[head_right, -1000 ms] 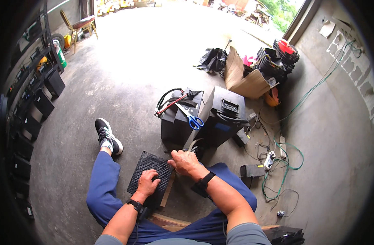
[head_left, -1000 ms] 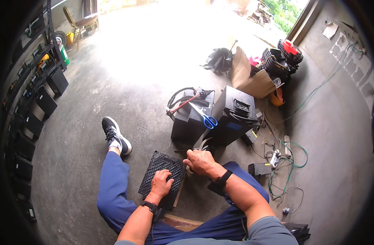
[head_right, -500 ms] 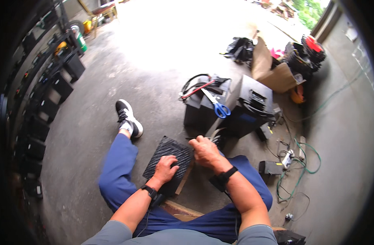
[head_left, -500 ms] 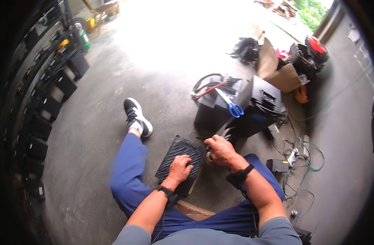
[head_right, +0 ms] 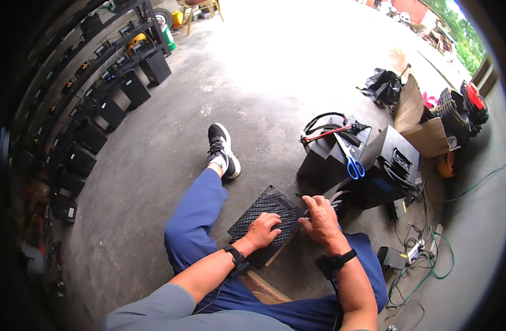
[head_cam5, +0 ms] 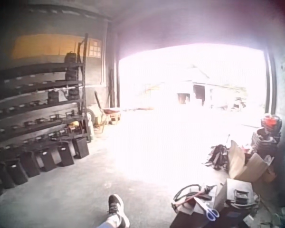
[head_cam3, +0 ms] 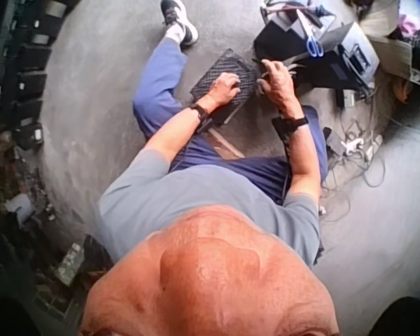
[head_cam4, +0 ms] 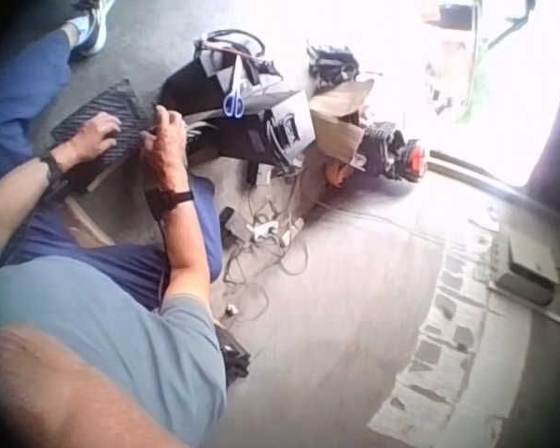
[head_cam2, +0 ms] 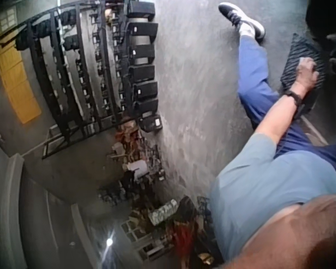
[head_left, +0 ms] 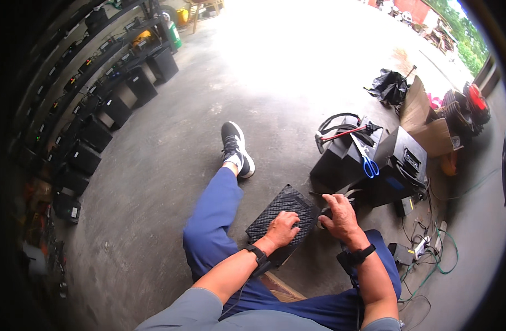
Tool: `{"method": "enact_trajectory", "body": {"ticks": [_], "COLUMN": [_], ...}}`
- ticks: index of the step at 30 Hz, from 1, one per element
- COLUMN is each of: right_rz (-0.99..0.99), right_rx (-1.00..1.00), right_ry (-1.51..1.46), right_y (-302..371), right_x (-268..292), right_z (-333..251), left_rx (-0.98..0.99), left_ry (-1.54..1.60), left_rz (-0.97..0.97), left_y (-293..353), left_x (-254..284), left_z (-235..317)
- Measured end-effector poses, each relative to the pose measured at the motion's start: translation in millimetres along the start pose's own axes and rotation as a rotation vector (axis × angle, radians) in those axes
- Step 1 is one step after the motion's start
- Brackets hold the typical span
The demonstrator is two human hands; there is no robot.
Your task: The person is repairing or maintaining large black battery units using a screwdriver.
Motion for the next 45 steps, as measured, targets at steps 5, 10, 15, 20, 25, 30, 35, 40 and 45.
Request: {"method": "enact_trajectory", "body": {"ticks": [5,10,15,20,25,30,35,40,45], "right_rz": [-0.082,-0.025,-0.021,-0.008,-0.022,-0.040,0.002,-0.001,0.074], "right_rx": [-0.235,0.002,-0.102,-0.060,-0.113,0.061,-0.083,-0.226,-0.006], "right_ry": [0.041,-0.015,0.042,0.069,0.047,0.161,0.032,-0.033,-0.043], "right_y": [1,-2,-2,-1,-2,-1,0,5,1], "right_x": [-9,-4,-7,-7,0,-9,-3,-6,3], "right_z": [28,4,13,15,12,8,6,36,4], "left_rx": [0.002,0.008,0.001,-0.008,-0.002,-0.019,-0.013,-0.023,-0.015], "left_ry": [0.000,0.016,0.006,0.005,0.005,-0.007,-0.005,-0.002,-0.003], "left_rz": [0.005,0.003,0.007,-0.002,-0.022,0.002,0.001,0.020,0.018], "left_y": [-1,-1,0,-1,-1,0,1,0,0], "left_x": [-1,-3,-2,-3,-3,-4,-4,-5,-4], "left_z": [-1,-2,-3,-1,0,-1,-3,-1,-3]}}
Point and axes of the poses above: each hand's wrist, its own y-axis away from the middle knuckle, its own x-axis out of the back of the hand, z = x × y, the point moved 10 cm from there along -y, towards the middle knuckle, and after that the axes turned 8 degrees about -y, right-handed, at the moved point
